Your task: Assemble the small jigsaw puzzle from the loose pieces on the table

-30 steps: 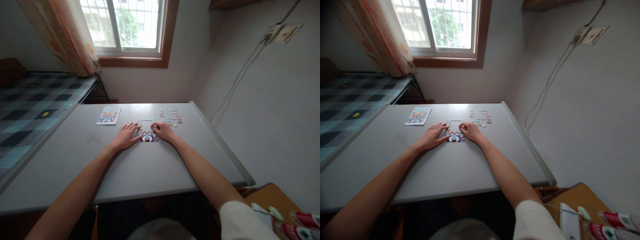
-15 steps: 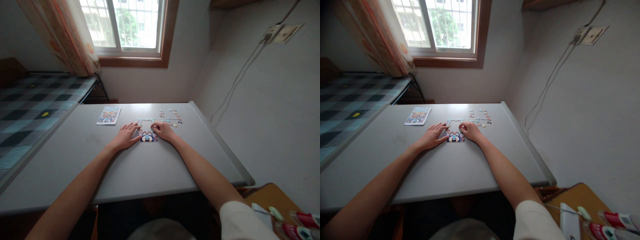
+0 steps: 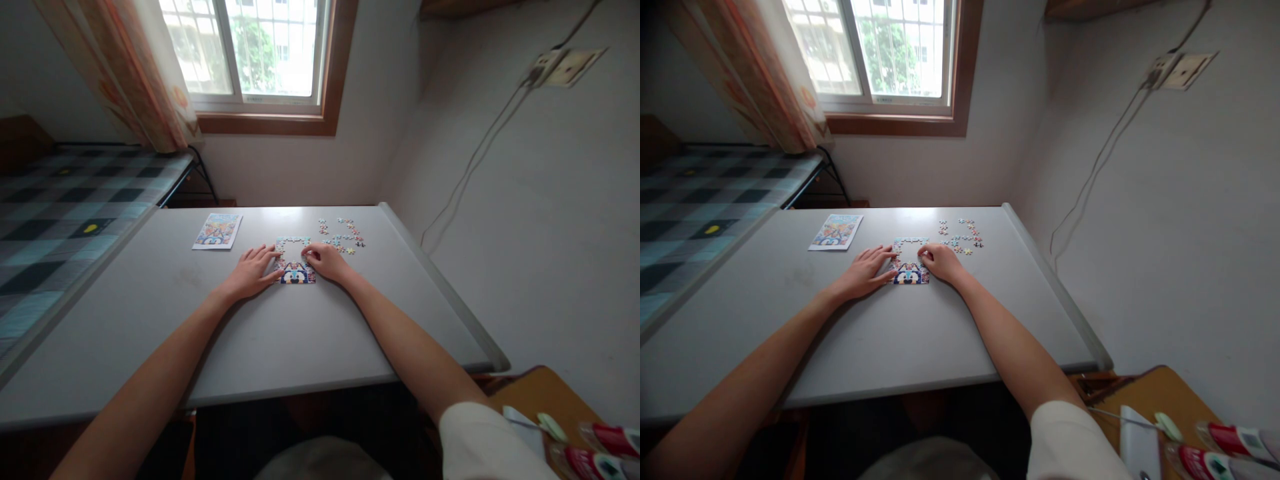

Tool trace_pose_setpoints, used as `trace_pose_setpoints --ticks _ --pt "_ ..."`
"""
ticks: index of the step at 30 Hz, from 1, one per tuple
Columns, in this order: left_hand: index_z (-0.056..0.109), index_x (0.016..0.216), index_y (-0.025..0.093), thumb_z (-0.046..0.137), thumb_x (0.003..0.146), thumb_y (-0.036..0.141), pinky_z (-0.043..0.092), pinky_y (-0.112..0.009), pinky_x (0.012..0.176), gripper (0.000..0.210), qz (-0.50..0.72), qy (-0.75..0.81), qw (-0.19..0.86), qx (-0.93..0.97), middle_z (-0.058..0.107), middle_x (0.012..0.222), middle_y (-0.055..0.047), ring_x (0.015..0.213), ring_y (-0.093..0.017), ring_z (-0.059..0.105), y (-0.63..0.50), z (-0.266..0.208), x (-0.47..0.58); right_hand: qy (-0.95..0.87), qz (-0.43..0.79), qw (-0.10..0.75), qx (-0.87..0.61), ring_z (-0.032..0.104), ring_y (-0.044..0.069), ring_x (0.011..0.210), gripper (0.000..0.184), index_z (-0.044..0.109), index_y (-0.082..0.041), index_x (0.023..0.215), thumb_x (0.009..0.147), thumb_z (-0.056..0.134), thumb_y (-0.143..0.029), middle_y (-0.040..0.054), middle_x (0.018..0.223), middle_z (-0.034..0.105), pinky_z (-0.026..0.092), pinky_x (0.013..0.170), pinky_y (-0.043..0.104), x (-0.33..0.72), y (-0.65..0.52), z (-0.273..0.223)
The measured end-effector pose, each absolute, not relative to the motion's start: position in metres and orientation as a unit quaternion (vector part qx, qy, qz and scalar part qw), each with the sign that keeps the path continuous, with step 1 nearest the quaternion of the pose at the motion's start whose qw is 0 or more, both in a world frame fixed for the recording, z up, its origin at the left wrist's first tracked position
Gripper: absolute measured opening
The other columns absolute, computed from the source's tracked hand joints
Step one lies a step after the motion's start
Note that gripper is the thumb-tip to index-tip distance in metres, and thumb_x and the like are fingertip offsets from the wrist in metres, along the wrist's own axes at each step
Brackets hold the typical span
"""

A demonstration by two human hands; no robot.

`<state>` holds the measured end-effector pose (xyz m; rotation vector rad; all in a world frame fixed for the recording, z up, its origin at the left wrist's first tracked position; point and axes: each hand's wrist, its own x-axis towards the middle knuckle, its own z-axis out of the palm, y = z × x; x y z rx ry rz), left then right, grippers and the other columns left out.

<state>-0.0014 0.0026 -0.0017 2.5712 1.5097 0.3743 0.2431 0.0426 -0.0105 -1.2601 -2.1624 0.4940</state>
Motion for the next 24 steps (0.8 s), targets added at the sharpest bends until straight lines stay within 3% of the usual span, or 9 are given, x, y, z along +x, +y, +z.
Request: trace_pose_setpoints --ticks 13,18,24 --pt "0.048 0.134 0.024 0.044 0.095 0.054 0.021 -0.048 0.115 0.050 0.123 0.500 0.058 0.855 0.039 0.152 -0.007 0.143 -0.028 0.028 0.001 -0.001 -0.001 -0.809 0.187 0.301 -0.468 0.055 0.013 0.067 0.022 0.072 -0.018 0.091 0.080 0.053 -0.014 0.0021 0.077 0.068 0.040 0.067 0.023 0.242 0.042 -0.012" --pt "0.048 0.134 0.025 0.044 0.094 0.054 0.020 -0.047 0.116 0.050 0.124 0.499 0.065 0.855 0.039 0.152 -0.007 0.143 -0.028 0.028 0.002 -0.001 -0.002 -0.767 0.163 0.396 -0.477 0.055 0.014 0.068 0.026 0.071 -0.016 0.094 0.082 0.048 -0.014 0.0047 0.083 0.069 0.043 0.071 0.026 0.254 0.049 0.002" --pt "0.048 0.135 0.025 0.044 0.094 0.054 0.020 -0.048 0.116 0.050 0.125 0.499 0.070 0.855 0.039 0.152 -0.006 0.143 -0.028 0.027 0.002 -0.002 -0.002 -0.626 0.084 0.463 -0.623 0.059 0.018 0.074 0.032 0.069 -0.013 0.101 0.082 0.044 -0.019 0.0096 0.088 0.069 0.046 0.076 0.030 0.307 0.071 0.022"
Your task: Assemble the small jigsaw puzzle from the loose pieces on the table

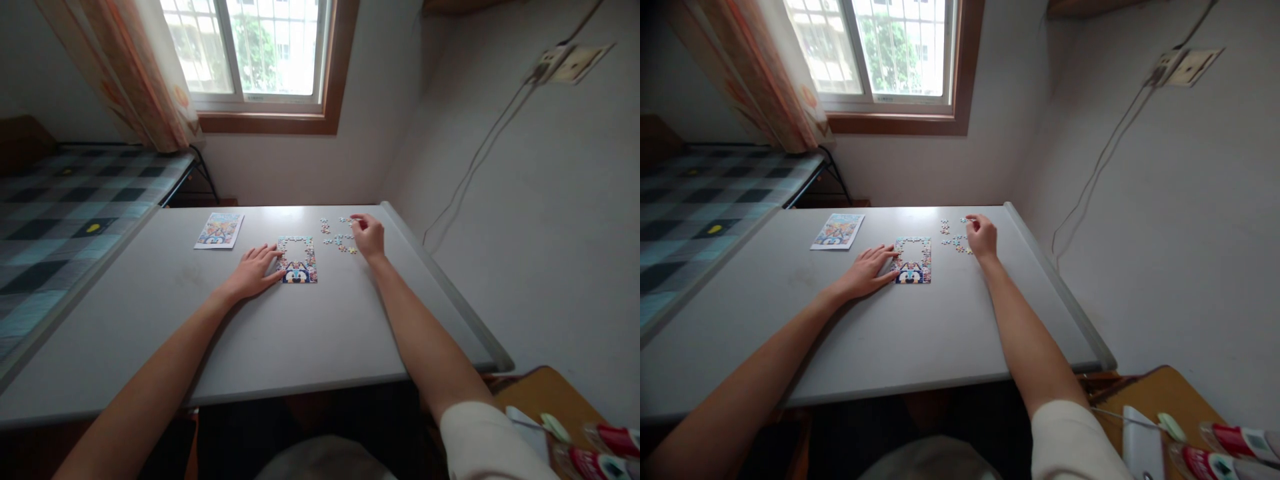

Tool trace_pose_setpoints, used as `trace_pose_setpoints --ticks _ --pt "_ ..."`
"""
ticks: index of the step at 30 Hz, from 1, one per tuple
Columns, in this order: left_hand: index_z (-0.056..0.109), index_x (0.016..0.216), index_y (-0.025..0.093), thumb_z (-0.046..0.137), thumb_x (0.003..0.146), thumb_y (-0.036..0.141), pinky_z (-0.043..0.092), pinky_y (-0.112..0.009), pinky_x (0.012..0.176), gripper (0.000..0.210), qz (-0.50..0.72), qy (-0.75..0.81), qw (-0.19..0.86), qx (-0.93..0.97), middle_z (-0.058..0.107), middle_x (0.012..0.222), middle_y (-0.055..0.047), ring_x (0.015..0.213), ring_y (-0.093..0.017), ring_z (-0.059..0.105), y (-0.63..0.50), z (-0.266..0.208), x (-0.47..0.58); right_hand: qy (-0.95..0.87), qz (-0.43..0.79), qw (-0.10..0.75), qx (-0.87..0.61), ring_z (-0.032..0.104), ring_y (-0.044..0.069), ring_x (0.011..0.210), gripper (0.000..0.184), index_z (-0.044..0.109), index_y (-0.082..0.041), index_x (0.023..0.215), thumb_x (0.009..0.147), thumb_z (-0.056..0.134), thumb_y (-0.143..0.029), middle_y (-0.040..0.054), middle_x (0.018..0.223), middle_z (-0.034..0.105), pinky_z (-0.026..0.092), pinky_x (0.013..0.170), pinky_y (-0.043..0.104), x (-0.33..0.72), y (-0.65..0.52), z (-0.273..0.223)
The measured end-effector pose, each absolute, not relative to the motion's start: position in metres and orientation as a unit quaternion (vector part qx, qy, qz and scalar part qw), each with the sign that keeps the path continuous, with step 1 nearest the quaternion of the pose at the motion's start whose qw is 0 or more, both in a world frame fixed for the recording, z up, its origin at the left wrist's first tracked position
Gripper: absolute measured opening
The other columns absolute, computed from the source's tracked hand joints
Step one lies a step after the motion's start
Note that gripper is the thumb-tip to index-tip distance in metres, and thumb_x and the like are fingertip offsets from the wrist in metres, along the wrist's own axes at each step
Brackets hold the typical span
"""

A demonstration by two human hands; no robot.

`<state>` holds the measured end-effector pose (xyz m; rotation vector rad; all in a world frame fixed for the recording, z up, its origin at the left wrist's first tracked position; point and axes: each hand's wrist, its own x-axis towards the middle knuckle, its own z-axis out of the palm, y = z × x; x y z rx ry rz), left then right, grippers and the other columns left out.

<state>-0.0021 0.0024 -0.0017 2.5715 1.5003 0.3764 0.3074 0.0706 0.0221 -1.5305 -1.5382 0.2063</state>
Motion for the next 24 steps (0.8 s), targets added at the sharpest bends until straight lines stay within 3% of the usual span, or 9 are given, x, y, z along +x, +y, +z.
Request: trace_pose_setpoints --ticks 9,24 --pt "0.048 0.135 0.024 0.044 0.095 0.054 0.020 -0.047 0.116 0.050 0.125 0.498 0.065 0.855 0.039 0.152 -0.007 0.143 -0.028 0.028 0.002 -0.001 -0.002 -0.511 -0.011 0.345 -0.788 0.056 0.027 0.097 0.032 0.072 -0.021 0.099 0.076 0.050 -0.020 0.0102 0.099 0.066 0.042 0.085 0.038 0.367 0.082 -0.003" --pt "0.048 0.134 0.023 0.044 0.095 0.052 0.021 -0.047 0.115 0.049 0.120 0.500 0.060 0.855 0.040 0.152 -0.008 0.143 -0.028 0.029 0.001 0.000 -0.001 -0.507 0.021 0.325 -0.798 0.056 0.025 0.094 0.028 0.073 -0.025 0.098 0.080 0.052 -0.026 0.0080 0.099 0.067 0.043 0.087 0.038 0.380 0.090 -0.022"
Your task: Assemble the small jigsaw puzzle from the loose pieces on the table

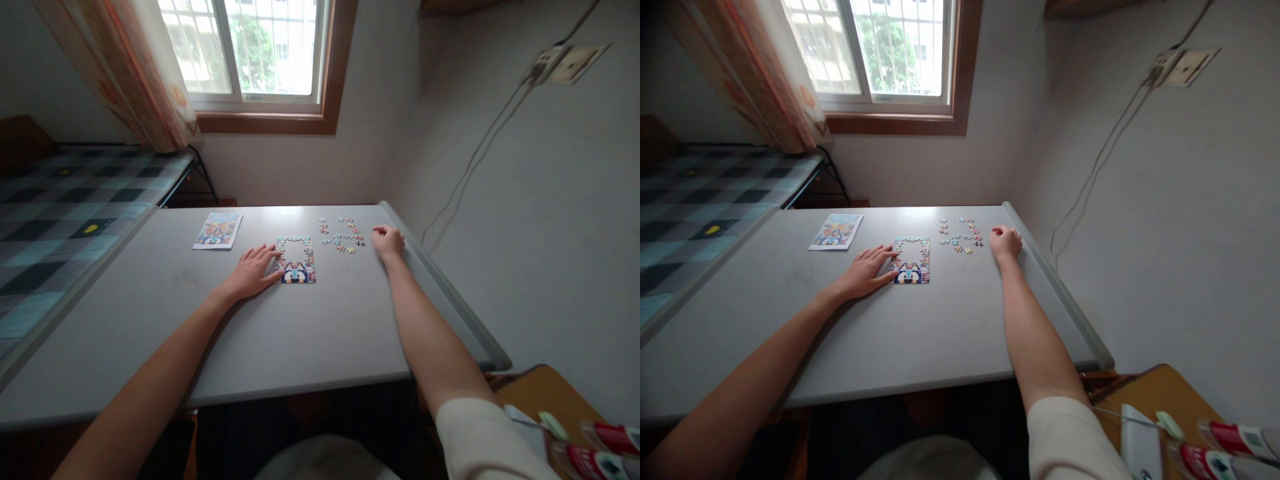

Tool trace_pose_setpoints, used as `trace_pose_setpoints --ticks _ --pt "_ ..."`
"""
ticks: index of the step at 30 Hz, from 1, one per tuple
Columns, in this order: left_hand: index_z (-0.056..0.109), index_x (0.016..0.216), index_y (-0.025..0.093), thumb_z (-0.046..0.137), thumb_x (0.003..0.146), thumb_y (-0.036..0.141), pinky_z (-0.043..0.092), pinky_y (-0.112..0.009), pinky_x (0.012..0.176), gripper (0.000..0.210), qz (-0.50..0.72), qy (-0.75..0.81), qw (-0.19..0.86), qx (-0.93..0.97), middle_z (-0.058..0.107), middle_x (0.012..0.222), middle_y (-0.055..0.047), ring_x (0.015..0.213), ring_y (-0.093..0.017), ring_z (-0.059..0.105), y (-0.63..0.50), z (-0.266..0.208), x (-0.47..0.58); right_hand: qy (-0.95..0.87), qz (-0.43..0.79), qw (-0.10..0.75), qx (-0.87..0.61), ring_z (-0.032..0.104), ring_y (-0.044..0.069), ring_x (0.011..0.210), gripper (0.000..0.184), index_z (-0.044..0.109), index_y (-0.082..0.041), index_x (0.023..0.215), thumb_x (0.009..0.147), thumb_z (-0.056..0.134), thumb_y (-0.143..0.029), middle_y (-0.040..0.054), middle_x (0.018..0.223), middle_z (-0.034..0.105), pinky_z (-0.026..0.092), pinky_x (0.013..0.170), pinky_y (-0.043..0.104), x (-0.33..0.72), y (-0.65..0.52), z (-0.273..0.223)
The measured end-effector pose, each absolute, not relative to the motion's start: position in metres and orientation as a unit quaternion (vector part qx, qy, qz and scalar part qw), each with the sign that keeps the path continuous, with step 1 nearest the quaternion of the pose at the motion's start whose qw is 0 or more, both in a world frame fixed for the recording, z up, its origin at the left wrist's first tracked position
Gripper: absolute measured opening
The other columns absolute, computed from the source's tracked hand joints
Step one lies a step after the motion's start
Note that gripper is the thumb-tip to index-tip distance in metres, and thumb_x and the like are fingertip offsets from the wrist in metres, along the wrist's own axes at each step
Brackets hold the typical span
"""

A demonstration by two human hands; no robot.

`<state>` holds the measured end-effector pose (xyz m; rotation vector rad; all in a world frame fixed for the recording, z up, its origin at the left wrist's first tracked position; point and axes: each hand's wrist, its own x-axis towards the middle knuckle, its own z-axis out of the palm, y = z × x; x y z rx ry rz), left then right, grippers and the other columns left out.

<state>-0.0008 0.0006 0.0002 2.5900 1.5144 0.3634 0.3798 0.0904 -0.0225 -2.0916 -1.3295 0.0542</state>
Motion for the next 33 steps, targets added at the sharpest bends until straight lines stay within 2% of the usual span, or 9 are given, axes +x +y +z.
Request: trace_pose_setpoints --ticks 33 --pt "0.047 0.135 0.025 0.044 0.095 0.053 0.022 -0.047 0.115 0.049 0.121 0.496 0.052 0.858 0.040 0.151 -0.006 0.142 -0.027 0.029 0.0024 -0.0022 -0.0021 -0.520 0.022 0.276 -0.808 0.055 0.026 0.099 0.026 0.075 -0.027 0.095 0.082 0.052 -0.028 0.0074 0.100 0.067 0.044 0.087 0.037 0.3730 0.0845 -0.0147"
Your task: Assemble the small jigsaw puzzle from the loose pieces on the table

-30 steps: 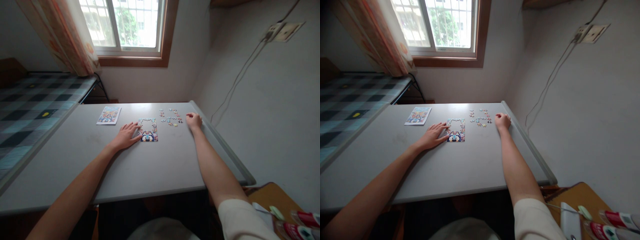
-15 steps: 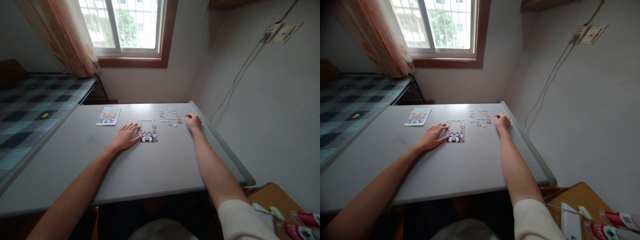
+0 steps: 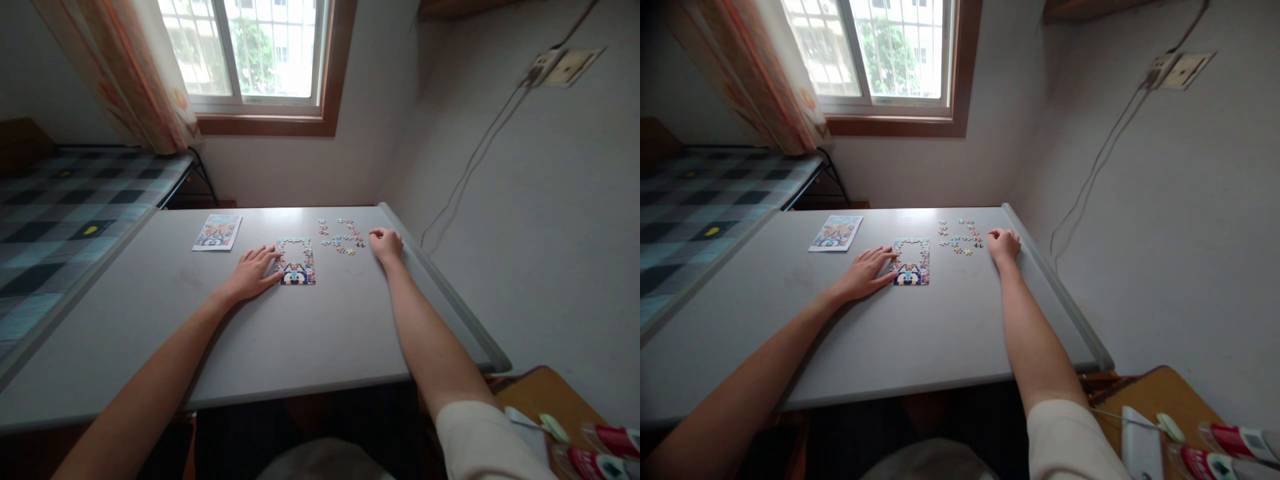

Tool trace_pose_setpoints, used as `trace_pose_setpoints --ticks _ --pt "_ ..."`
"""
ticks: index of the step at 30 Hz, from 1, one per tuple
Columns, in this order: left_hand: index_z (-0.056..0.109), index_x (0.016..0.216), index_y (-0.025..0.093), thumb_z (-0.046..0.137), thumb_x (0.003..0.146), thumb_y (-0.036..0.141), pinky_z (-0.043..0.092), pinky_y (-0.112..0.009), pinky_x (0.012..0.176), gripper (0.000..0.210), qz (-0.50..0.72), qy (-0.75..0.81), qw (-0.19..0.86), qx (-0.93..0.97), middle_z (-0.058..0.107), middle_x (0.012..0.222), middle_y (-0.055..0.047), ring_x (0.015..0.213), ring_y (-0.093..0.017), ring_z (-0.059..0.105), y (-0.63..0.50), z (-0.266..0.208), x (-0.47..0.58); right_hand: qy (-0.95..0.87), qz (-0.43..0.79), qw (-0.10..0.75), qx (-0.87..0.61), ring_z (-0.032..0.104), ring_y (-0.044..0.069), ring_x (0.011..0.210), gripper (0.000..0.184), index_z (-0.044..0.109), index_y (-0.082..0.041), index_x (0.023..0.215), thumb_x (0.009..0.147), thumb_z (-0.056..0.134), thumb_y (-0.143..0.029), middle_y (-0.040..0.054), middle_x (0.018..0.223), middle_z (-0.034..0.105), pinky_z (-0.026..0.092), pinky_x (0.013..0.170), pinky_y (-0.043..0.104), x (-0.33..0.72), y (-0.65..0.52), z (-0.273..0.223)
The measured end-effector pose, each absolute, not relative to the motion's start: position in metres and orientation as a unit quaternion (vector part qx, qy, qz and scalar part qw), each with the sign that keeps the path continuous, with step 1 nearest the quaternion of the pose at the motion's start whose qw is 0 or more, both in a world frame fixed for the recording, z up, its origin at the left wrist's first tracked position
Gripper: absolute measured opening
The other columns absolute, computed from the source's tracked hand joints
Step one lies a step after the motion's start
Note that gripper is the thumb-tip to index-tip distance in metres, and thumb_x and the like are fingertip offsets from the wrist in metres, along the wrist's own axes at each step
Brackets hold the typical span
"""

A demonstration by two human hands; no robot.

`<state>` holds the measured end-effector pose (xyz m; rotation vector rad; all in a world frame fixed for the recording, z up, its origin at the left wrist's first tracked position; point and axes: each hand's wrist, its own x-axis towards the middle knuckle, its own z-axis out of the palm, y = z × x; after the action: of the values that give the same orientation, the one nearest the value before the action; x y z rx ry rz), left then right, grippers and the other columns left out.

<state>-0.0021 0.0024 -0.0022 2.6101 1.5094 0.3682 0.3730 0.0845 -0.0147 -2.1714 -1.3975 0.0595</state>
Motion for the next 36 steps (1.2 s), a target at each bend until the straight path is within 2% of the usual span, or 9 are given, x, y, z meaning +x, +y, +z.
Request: trace_pose_setpoints --ticks 13,20,36 --pt "0.048 0.135 0.024 0.044 0.095 0.053 0.022 -0.048 0.115 0.050 0.120 0.500 0.059 0.856 0.040 0.152 -0.007 0.142 -0.028 0.029 0.002 -0.001 -0.001 -0.577 0.010 0.327 -0.748 0.056 0.024 0.093 0.031 0.074 -0.021 0.099 0.083 0.048 -0.024 0.0093 0.098 0.066 0.043 0.088 0.036 0.367 0.089 -0.019" --pt "0.047 0.135 0.024 0.044 0.095 0.053 0.021 -0.047 0.116 0.050 0.120 0.500 0.060 0.856 0.040 0.152 -0.007 0.143 -0.028 0.029 0.002 -0.001 -0.001 -0.666 0.026 0.291 -0.687 0.052 0.026 0.101 0.030 0.075 -0.028 0.103 0.084 0.053 -0.031 0.0068 0.108 0.064 0.041 0.094 0.041 0.354 0.086 -0.020" --pt "0.047 0.135 0.025 0.044 0.095 0.053 0.020 -0.047 0.116 0.049 0.124 0.499 0.067 0.855 0.039 0.152 -0.007 0.143 -0.027 0.028 0.002 -0.001 -0.001 -0.560 0.015 0.282 -0.779 0.053 0.027 0.101 0.027 0.076 -0.025 0.093 0.083 0.051 -0.028 0.0077 0.111 0.066 0.042 0.089 0.038 0.356 0.082 -0.013"
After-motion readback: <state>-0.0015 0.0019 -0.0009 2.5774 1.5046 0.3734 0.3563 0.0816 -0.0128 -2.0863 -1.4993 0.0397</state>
